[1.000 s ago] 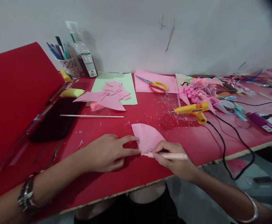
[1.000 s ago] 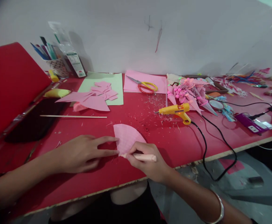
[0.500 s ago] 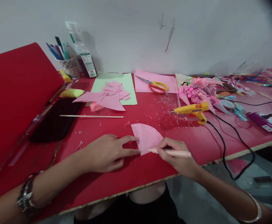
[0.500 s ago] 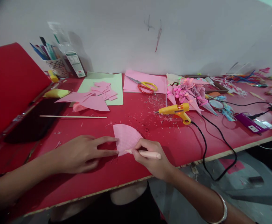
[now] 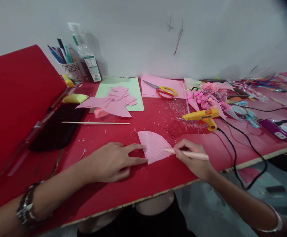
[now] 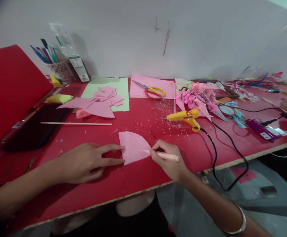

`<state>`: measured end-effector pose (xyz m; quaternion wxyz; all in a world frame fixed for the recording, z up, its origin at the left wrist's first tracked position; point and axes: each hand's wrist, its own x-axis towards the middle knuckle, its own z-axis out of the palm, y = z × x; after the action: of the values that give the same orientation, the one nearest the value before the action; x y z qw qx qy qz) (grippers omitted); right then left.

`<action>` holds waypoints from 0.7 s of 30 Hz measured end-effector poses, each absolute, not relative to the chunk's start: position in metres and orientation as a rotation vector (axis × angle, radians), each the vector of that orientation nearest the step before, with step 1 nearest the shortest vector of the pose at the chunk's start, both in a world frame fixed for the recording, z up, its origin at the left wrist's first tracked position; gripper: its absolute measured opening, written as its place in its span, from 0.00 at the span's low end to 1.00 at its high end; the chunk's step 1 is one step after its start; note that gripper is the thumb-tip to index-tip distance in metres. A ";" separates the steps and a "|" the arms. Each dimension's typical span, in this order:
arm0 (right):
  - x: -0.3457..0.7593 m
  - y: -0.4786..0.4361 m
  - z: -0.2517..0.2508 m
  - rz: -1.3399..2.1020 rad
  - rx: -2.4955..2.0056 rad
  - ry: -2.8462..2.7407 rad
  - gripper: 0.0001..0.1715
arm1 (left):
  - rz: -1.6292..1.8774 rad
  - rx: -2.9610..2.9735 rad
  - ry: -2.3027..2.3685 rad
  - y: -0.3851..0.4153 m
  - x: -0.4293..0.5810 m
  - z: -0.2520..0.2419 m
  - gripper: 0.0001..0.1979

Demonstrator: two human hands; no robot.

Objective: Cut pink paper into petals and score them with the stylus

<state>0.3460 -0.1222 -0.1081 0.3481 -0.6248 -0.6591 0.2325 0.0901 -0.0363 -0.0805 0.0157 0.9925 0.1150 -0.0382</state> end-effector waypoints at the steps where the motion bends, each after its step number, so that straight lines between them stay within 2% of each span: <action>1: 0.347 -0.122 -0.109 0.595 -1.626 -1.702 0.09 | -0.122 3.088 0.357 -0.036 0.090 -0.080 0.24; 21: 0.359 -0.124 -0.118 0.494 -1.594 -1.416 0.08 | -0.109 3.071 0.363 -0.036 0.090 -0.079 0.24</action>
<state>0.3591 -0.1244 -0.1179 0.4588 -0.6473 -0.5748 0.2004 0.0903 -0.0363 -0.0793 0.0237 0.9922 0.1172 -0.0351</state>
